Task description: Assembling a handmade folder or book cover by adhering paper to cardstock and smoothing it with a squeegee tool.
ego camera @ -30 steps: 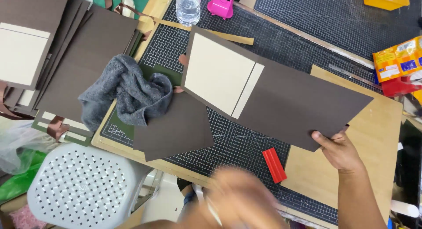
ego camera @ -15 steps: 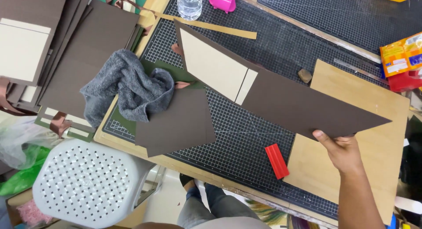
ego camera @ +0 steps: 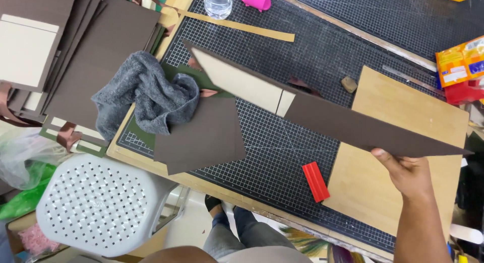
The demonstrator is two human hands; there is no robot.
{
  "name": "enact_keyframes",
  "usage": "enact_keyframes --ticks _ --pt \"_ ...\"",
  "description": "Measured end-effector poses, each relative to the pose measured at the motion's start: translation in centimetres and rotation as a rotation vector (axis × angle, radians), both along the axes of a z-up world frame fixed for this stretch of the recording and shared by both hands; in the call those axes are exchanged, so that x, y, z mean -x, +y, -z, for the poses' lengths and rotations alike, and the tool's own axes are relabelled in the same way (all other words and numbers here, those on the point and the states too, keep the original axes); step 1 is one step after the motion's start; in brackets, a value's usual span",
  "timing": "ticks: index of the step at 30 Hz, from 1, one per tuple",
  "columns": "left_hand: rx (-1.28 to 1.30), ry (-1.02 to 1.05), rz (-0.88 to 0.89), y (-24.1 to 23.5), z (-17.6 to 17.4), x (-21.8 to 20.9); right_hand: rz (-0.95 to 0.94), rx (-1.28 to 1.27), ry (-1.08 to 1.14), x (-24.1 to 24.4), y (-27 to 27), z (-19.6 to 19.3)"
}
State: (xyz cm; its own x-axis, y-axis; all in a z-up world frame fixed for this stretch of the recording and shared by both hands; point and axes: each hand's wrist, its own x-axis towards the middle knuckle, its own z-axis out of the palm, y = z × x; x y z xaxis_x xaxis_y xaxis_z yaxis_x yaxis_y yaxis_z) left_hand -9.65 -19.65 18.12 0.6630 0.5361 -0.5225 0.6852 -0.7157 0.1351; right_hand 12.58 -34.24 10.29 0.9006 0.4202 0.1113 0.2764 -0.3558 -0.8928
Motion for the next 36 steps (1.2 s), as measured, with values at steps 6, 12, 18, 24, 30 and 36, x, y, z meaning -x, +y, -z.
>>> enact_keyframes --ticks 6,12,18,24,30,36 --pt "0.014 -1.257 0.595 29.4 -10.4 -1.5 -0.027 0.078 0.237 -3.7 -2.3 0.1" --pt "-0.031 -0.954 0.732 28.5 0.8 -1.8 -0.123 -0.090 0.745 -9.2 2.4 2.2" --pt "0.182 -0.244 0.664 24.3 9.1 -2.1 -0.216 -0.053 0.888 -9.2 11.4 3.2" --pt "0.050 -0.109 0.602 23.4 11.9 -2.6 -0.116 -0.003 0.933 -9.4 15.4 1.5" --pt "0.095 -0.118 0.581 24.6 9.2 -4.7 0.169 0.075 0.455 -3.0 11.5 2.0" --pt "0.113 -0.235 0.559 26.4 7.7 -6.1 0.157 0.976 0.200 11.1 6.1 6.9"
